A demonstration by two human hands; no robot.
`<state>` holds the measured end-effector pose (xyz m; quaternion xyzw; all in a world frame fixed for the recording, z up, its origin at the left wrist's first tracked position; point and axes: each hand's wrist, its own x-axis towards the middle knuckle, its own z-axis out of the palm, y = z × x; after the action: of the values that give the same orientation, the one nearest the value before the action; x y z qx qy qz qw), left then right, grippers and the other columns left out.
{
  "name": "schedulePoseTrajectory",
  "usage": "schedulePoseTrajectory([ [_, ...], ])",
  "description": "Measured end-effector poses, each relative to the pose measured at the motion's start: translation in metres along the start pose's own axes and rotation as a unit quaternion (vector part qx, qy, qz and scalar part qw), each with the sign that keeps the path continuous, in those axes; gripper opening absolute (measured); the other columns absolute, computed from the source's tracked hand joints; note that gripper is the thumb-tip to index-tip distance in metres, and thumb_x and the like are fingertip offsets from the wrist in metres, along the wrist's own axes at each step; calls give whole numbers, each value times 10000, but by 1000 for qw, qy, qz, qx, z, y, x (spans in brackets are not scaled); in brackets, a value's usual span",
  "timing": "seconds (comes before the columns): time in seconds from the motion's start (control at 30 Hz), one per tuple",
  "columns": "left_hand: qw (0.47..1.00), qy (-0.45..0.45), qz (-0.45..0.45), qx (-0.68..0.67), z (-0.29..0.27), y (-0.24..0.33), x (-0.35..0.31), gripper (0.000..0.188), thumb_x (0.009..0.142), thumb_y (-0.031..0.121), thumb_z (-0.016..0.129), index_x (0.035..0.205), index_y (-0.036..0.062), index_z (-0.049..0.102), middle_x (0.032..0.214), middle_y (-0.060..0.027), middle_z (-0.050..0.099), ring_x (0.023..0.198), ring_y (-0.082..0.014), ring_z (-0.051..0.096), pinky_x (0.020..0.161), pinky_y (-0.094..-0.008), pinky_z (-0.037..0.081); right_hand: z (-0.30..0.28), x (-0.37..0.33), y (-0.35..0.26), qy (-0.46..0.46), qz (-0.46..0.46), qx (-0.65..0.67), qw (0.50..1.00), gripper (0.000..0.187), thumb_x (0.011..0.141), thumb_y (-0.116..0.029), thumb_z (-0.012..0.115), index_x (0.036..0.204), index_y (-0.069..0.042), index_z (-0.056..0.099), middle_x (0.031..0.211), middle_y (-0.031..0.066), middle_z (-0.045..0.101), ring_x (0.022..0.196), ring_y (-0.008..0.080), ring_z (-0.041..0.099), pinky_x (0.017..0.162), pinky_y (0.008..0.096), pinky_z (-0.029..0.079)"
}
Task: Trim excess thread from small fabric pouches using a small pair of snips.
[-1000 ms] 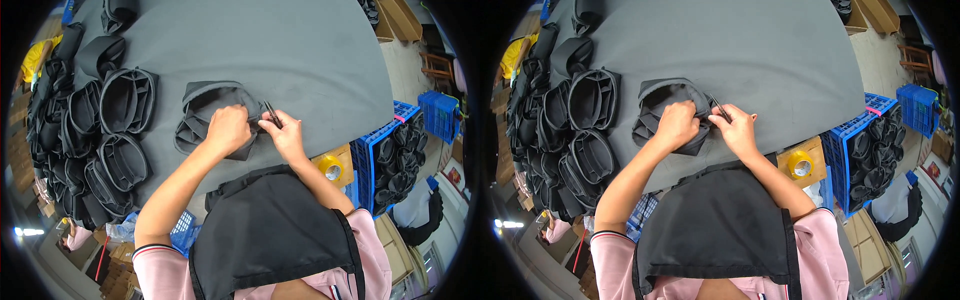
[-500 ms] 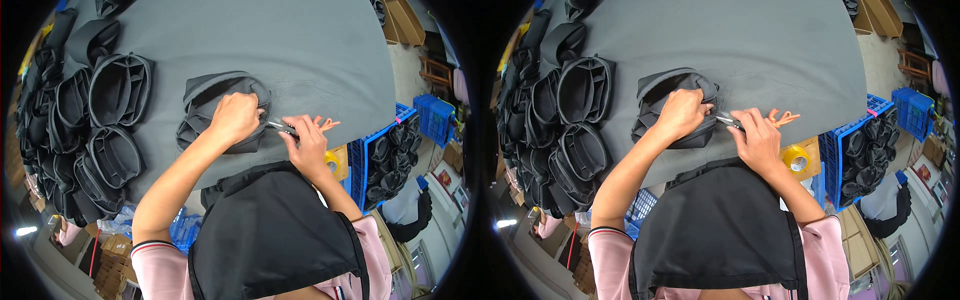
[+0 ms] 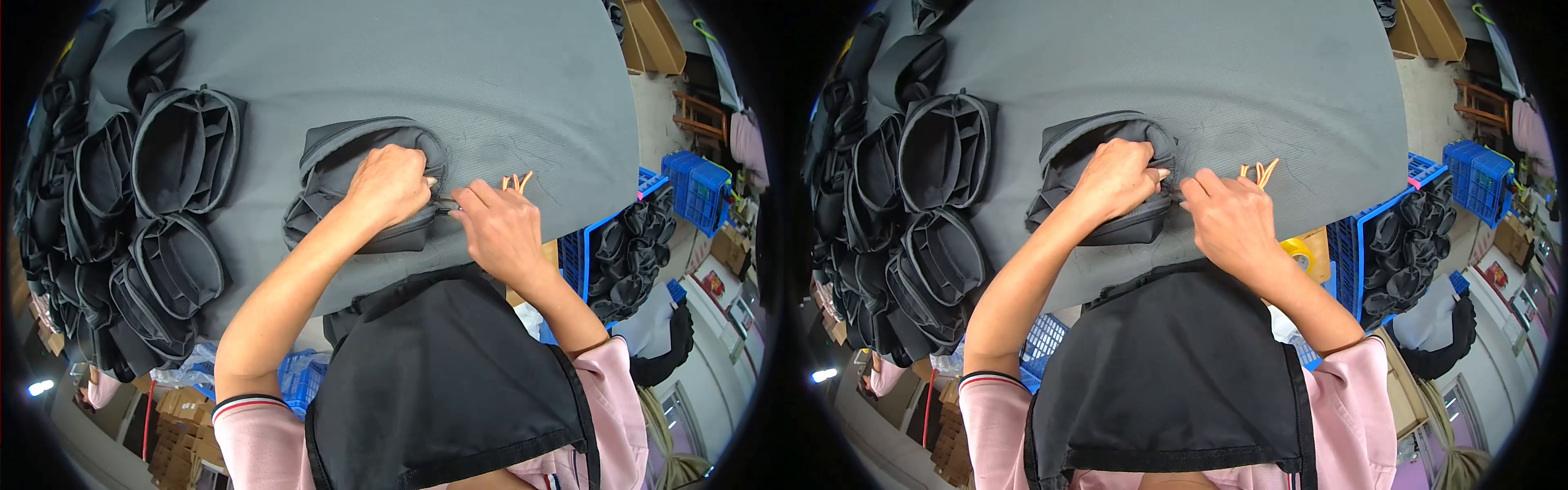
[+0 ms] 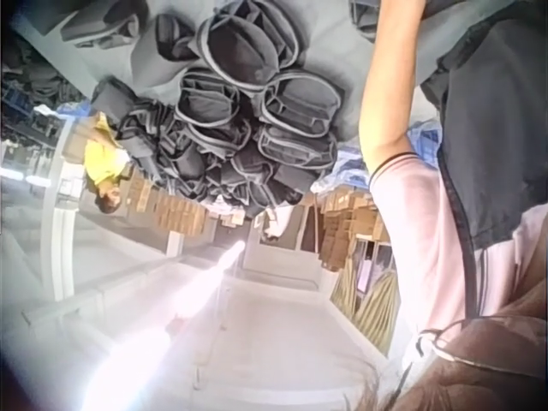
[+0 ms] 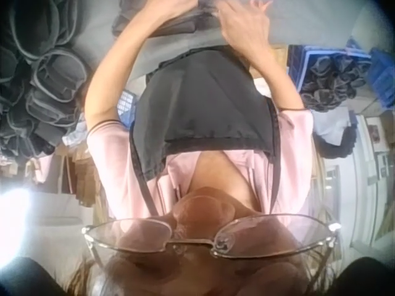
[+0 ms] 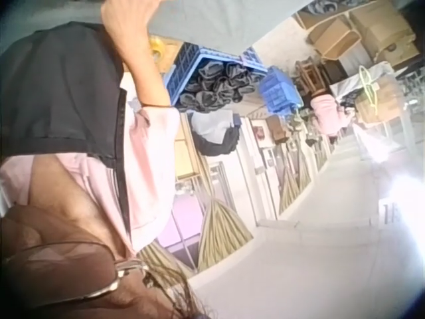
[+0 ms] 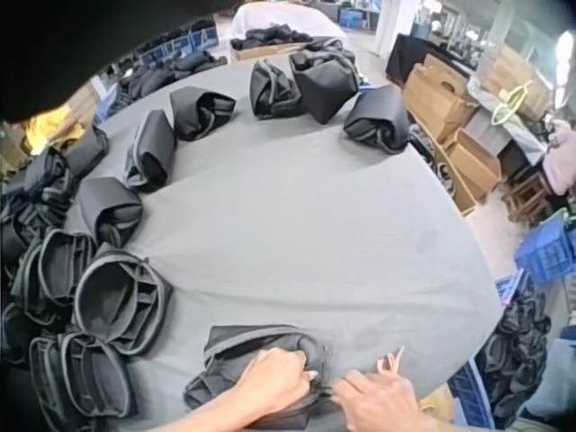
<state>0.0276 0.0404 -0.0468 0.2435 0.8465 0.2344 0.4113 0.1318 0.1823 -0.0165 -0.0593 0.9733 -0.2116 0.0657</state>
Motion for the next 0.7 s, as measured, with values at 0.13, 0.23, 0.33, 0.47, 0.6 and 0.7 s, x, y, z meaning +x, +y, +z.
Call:
schedulePoseTrajectory([
  [0.13,1000,-5,-4,0,-3,3,-1,275,776,196,630,725,-74,622,734,-269,604,768,-400,612,716,-448,480,-1,4,1,-41,8,1,999,179,725,-123,667,893,-90,615,755,38,546,603,256,550,549,338,442],
  [0.23,1000,2,4,9,-1,0,-1,284,771,205,636,721,-74,621,736,-262,606,771,-394,612,716,-448,477,-4,-1,8,-26,44,81,995,183,739,-104,664,909,-69,605,740,27,541,580,223,533,530,313,434],
  [0.33,1000,16,10,1,1,-2,-4,283,766,209,641,726,-70,619,725,-253,606,768,-391,611,717,-447,473,1,-7,19,24,171,331,928,206,766,-100,670,947,-46,587,773,-4,556,603,129,531,553,253,434],
  [0.47,1000,11,-19,-10,1,2,-12,265,767,205,631,781,-59,616,752,-245,612,792,-389,607,724,-458,467,20,16,15,12,302,469,830,292,745,-95,724,963,-10,549,796,-46,528,695,37,480,621,184,422],
  [0.6,998,5,-63,-26,-2,10,-18,248,771,192,612,824,-50,611,808,-247,619,831,-390,603,738,-463,466,40,36,12,52,251,463,848,329,690,-78,767,889,-3,517,747,1,547,678,64,493,638,228,458],
  [0.7,997,10,-68,-44,-6,8,-22,326,732,251,633,837,-56,610,817,-250,622,842,-391,605,739,-455,470,42,40,0,77,233,443,862,304,688,-73,749,864,-5,510,733,37,564,660,93,519,612,259,472],
])
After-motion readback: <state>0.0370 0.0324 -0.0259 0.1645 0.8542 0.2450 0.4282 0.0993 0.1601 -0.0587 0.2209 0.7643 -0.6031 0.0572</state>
